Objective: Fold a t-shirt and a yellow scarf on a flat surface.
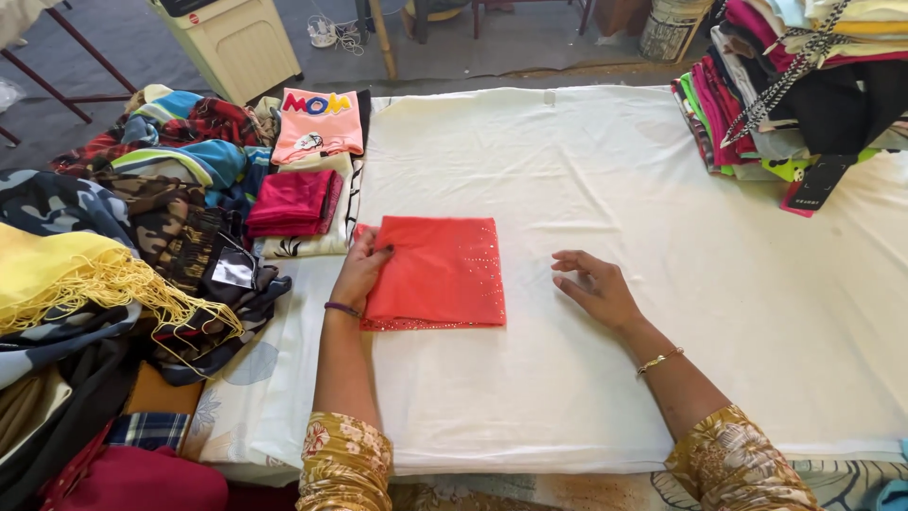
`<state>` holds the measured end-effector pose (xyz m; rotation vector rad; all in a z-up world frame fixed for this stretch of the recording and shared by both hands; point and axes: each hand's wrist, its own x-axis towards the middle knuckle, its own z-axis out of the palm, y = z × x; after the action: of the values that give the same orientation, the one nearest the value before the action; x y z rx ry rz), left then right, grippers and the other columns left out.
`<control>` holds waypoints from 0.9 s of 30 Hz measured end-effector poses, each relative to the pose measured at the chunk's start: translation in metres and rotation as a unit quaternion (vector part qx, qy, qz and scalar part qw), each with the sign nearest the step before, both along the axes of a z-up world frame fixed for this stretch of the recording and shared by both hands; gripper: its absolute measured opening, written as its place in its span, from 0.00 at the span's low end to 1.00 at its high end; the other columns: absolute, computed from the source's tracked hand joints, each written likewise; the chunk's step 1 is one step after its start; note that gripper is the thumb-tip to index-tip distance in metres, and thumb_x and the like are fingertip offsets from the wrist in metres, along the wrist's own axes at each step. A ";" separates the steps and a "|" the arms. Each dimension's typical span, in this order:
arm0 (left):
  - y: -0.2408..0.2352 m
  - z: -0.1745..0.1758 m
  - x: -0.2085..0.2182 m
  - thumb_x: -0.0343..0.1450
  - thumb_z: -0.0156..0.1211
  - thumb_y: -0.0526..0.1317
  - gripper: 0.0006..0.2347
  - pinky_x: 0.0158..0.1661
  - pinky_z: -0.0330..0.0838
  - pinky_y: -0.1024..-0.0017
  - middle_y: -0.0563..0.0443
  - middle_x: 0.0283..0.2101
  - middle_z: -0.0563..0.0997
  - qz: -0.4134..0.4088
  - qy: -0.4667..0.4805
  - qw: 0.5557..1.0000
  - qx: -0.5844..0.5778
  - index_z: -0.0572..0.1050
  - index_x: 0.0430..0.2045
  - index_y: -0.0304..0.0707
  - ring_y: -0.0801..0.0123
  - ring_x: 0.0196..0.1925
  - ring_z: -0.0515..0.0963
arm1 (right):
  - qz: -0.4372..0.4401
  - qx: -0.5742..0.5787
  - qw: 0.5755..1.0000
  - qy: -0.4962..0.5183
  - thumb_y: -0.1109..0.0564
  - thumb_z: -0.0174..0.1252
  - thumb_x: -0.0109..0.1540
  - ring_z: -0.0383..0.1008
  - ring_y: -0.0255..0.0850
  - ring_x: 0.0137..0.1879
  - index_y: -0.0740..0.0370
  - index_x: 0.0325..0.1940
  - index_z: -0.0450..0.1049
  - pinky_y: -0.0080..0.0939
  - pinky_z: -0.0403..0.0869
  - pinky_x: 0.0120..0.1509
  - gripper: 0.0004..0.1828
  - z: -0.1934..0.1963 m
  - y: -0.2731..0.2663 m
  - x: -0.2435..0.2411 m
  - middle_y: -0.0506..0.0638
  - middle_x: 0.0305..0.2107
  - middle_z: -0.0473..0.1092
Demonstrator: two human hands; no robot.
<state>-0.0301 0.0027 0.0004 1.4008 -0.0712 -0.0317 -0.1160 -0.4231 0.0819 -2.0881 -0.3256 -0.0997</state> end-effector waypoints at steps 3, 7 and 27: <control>0.006 -0.012 0.009 0.71 0.55 0.29 0.13 0.47 0.76 0.74 0.49 0.46 0.82 -0.016 -0.033 0.996 -0.075 0.72 0.50 0.34 0.73 0.46 0.81 | 0.000 -0.005 1.000 0.005 0.57 0.63 0.62 0.77 0.37 0.55 0.59 0.58 0.75 0.41 0.73 0.59 0.20 0.001 0.001 -0.001 0.49 0.46 0.79; 0.008 -0.030 0.016 0.74 0.64 0.35 0.10 0.46 0.75 0.69 0.45 0.43 0.81 0.194 -0.028 0.961 0.196 0.72 0.46 0.35 0.67 0.44 0.79 | 0.022 0.002 1.000 -0.020 0.57 0.63 0.62 0.78 0.37 0.55 0.61 0.58 0.75 0.38 0.74 0.60 0.20 -0.009 -0.003 0.004 0.50 0.45 0.79; -0.050 0.044 -0.030 0.74 0.61 0.44 0.07 0.48 0.75 0.58 0.45 0.40 0.83 0.189 -0.198 0.783 0.558 0.78 0.40 0.44 0.53 0.47 0.82 | 0.036 0.061 0.960 0.271 0.48 0.57 0.65 0.73 0.32 0.34 0.46 0.73 0.56 0.37 0.75 0.40 0.32 0.018 0.114 0.003 0.51 0.34 0.72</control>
<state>-0.0602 -0.0477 0.0446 2.5796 -0.1281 0.6645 -0.1133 -0.3088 0.0999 -1.8894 -0.0565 0.4770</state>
